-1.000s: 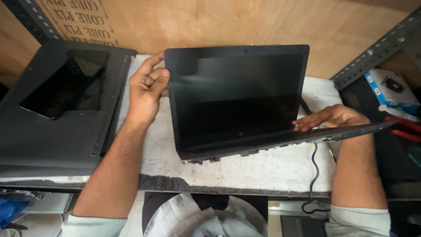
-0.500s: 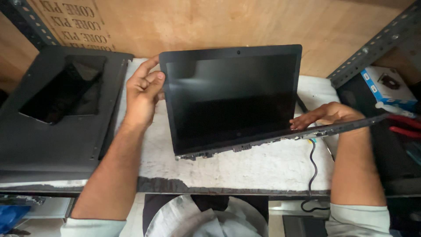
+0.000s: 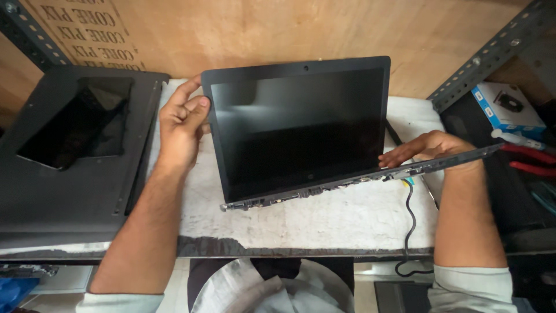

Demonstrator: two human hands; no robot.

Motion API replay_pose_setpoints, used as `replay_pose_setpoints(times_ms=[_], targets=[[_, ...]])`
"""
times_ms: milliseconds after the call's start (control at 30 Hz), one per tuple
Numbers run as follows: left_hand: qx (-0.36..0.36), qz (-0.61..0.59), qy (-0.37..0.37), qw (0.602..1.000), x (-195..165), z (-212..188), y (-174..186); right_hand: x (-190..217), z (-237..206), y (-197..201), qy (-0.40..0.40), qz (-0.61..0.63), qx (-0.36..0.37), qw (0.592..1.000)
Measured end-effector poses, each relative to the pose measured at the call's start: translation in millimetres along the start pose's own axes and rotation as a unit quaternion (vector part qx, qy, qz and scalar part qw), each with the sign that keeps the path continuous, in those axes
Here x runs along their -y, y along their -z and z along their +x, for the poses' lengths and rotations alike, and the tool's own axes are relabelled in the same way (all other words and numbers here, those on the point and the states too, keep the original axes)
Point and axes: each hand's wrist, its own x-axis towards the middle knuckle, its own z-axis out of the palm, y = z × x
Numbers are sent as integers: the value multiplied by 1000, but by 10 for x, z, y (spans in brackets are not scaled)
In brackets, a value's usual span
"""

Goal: The person works on an opened laptop at a repair bench, holding and repositioning the chassis to view the exposed motherboard and screen, then removes the hard drive from the board and sets it on the bench beside the laptop.

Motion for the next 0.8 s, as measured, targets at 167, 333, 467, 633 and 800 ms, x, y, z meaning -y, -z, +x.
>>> replay_pose_setpoints(times_ms=[167,333,467,633,800], targets=[[2,0,-7,1000,-15,-28,2,10,-1,-40,14,-6,10,1000],[10,-1,-8,1000,-53,-69,48,11,6,-78,-11,-12,-13,1000],[9,-1,-8,1000,-103,-83,91,45,51,-119,-34,-53,-19,998],[10,3,-9,1000,-151,-98,116,73,136,-204,-5,-53,-1,999],[11,5,-11,1000,-174,-40,141,111,212,-208,16,-50,11,999]])
